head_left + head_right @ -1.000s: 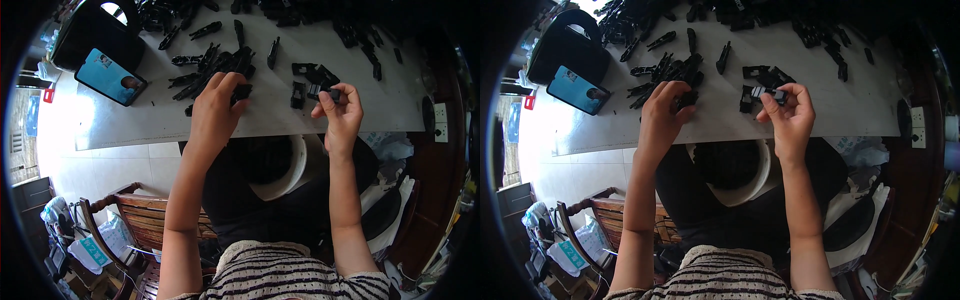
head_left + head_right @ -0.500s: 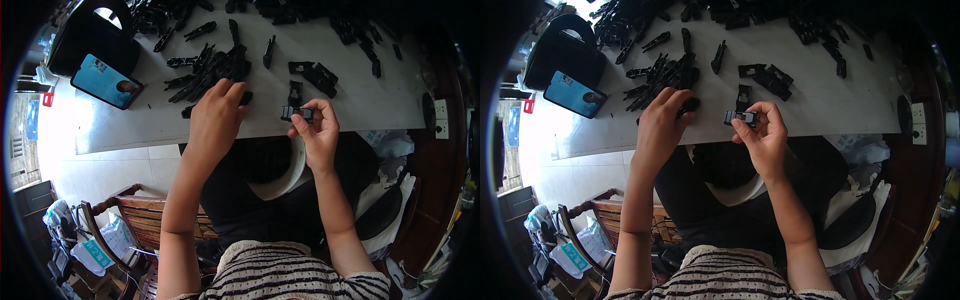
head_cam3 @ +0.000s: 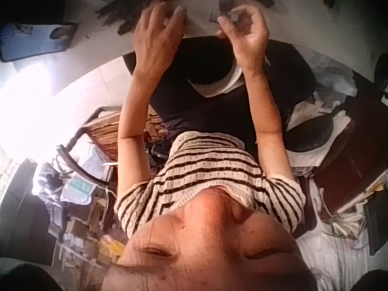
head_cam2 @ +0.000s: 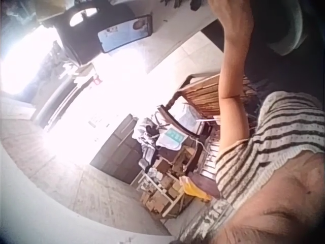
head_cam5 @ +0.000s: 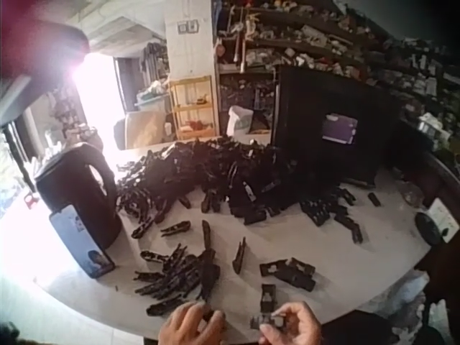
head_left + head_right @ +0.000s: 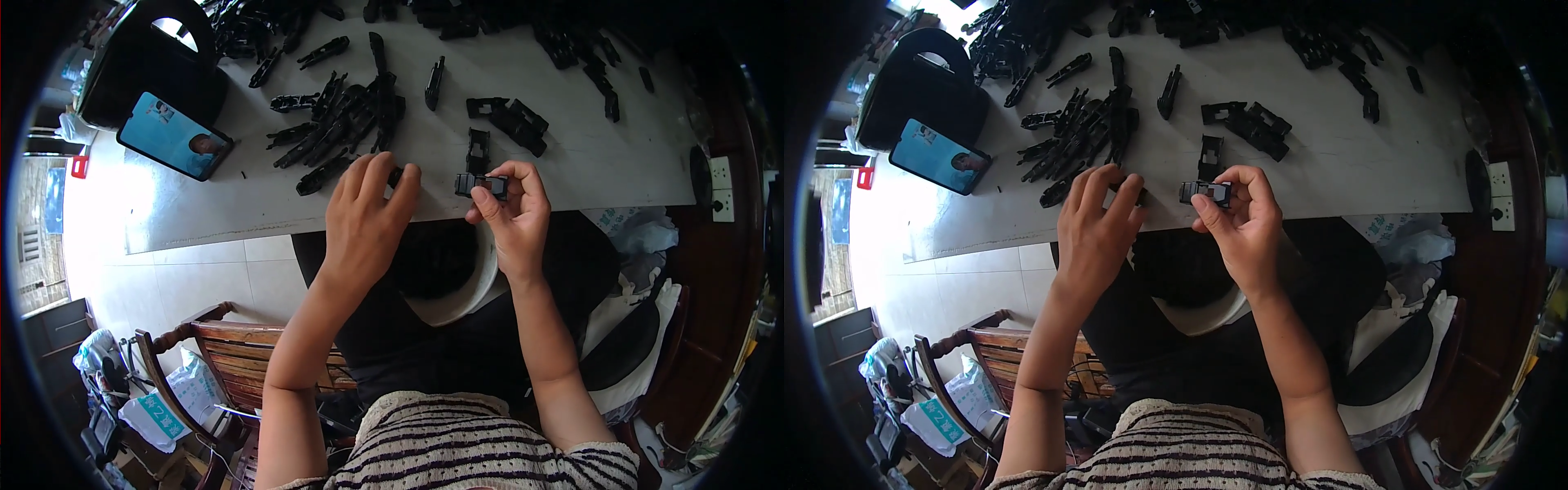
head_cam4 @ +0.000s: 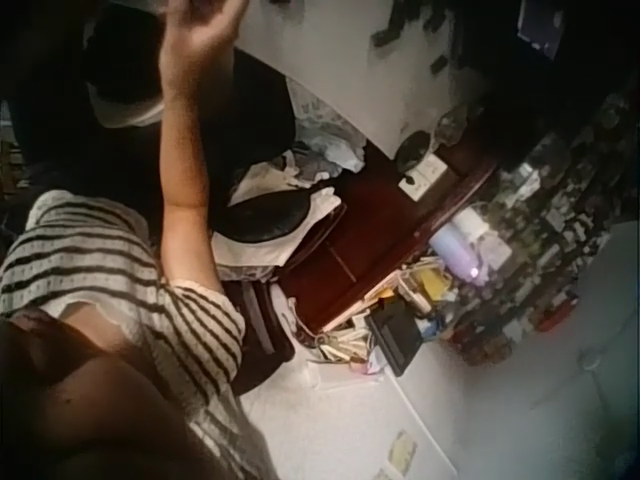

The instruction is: The person assembles small black plastic components by hand on a table.

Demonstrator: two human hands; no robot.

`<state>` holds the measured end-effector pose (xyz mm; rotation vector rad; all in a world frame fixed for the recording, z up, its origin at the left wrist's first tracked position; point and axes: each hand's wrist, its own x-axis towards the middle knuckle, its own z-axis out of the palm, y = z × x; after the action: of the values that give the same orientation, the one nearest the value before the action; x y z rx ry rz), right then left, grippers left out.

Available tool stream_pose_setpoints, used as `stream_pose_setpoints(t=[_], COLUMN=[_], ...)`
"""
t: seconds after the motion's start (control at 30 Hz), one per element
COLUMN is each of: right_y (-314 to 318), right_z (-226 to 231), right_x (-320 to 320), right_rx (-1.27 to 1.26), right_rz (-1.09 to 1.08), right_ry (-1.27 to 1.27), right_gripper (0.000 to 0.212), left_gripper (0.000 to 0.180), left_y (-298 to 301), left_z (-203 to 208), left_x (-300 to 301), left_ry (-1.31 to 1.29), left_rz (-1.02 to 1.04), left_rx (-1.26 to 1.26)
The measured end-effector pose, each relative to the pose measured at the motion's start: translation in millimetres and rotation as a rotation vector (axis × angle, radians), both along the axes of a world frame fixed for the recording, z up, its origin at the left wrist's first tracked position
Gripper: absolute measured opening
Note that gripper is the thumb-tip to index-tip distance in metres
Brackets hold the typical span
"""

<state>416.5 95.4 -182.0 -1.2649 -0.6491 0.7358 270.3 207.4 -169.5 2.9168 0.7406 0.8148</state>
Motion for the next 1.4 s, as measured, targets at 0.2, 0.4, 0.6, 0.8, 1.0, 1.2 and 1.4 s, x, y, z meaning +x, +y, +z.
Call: stream_pose_setpoints(t=[0.2,0.4,0.6,0.8,1.0,1.2,1.4], right_y=[-1.1,-1.7,0.8,10.3,13.7,-7.0,-26.3], right_z=[-1.2,-2.5,-0.1,17.8,17.8,18.4,6.9], right_x=[-0.1,0.6,-2.0,-10.7,-14.8,-21.6,-31.9], right_rx=[0.018,0.016,0.04,0.261,0.183,0.047,-0.021], right_rz=[0.015,0.016,-0.021,0.01,0.043,0.222,0.15], right_ry=[0.008,0.006,0.039,-0.087,-0.422,-0.439,-0.763], right_gripper=[0.027,0.026,0.027,0.031,0.034,0.032,0.034], left_gripper=[0.034,0.032,0.029,0.036,0.038,0.042,0.039], left_y=[-8.9,0.6,11.1,-16.2,-28.9,-43.1,-60.6], left_z=[-12.1,-7.7,-2.7,11.4,6.4,-7.0,-19.1], left_x=[-12.6,-19.0,-22.4,-30.1,-24.3,-23.7,-28.4], left_ry=[-0.051,-0.311,-0.523,-0.827,-0.965,-1.067,-1.003], left_rz=[0.115,0.177,0.224,-0.132,-0.292,-0.192,-0.139], left_rx=[-0.051,-0.143,-0.304,-0.976,-1.244,-1.492,-1.627])
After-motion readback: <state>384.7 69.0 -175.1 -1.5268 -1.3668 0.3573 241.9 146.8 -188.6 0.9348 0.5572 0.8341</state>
